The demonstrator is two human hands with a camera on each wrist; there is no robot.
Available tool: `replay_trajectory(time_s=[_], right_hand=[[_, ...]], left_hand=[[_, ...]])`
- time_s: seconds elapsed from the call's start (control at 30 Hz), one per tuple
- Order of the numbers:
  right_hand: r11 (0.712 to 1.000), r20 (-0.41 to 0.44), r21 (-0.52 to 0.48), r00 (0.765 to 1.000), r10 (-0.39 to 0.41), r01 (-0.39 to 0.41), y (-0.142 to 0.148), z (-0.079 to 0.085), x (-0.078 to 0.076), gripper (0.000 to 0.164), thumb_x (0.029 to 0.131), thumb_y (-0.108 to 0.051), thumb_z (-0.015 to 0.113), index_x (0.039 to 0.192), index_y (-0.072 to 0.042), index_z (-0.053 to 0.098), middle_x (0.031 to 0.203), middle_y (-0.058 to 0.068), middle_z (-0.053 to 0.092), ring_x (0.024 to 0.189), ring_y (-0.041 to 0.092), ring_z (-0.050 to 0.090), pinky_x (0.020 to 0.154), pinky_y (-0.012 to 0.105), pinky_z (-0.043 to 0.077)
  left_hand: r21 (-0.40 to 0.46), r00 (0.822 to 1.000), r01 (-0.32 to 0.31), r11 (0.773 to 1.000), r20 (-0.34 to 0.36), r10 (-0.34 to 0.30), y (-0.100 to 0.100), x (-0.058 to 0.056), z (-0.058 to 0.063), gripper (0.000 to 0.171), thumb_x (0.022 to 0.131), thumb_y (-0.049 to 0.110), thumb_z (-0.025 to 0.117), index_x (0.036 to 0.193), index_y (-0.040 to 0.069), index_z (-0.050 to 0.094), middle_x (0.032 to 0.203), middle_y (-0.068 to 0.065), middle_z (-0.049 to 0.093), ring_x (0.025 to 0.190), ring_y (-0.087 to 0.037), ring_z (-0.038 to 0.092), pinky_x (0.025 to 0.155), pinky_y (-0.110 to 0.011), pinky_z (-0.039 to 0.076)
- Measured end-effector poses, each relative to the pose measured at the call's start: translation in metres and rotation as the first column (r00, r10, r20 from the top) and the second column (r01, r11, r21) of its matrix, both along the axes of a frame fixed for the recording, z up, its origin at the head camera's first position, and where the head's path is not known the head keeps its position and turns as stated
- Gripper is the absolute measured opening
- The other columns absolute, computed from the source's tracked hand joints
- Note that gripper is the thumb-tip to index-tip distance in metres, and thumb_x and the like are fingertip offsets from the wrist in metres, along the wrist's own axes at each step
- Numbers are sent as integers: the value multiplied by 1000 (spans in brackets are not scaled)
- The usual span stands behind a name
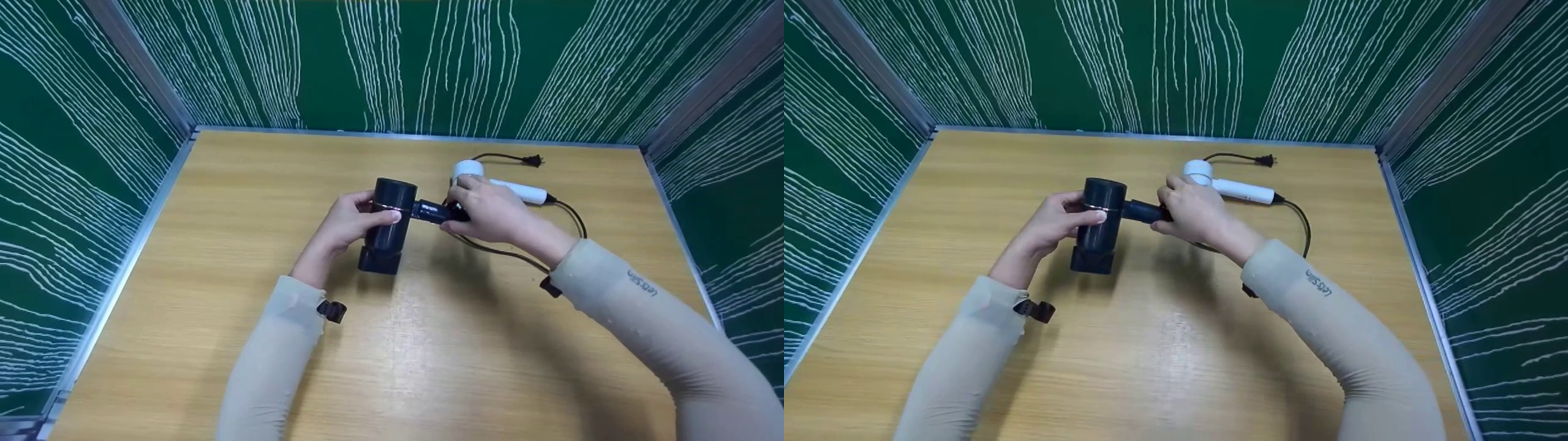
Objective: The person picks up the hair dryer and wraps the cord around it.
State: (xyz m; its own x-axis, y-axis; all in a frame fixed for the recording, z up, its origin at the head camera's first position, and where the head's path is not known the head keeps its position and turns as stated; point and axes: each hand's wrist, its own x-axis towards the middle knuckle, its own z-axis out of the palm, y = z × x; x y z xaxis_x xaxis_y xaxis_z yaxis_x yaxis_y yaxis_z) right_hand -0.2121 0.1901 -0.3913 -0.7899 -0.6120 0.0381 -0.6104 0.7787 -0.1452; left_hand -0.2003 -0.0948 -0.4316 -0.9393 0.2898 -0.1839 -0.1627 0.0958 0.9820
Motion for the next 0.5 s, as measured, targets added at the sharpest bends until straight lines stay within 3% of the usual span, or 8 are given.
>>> replay_trajectory(time_s=[0.37,0.5], right_hand=[[999,30,-20,999,-40,41,2,-12,1,57,93,-48,82,127,-4,68,118,15,56,91,30,57,71,43,52],[999,47,-33,999,-23,25,3,-16,1,56,95,-46,81,128,-3,67,121,19,61,93,32,60,76,47,55]], left_hand=[[-37,999,-33,999,28,34,0,-2,-5,68,90,24,88,150,7,61,129,-18,71,111,-32,73,97,-44,62],[-33,999,-35,999,34,36,1,-3,-7,69,90,24,88,151,7,60,129,-18,71,112,-32,73,98,-44,61]])
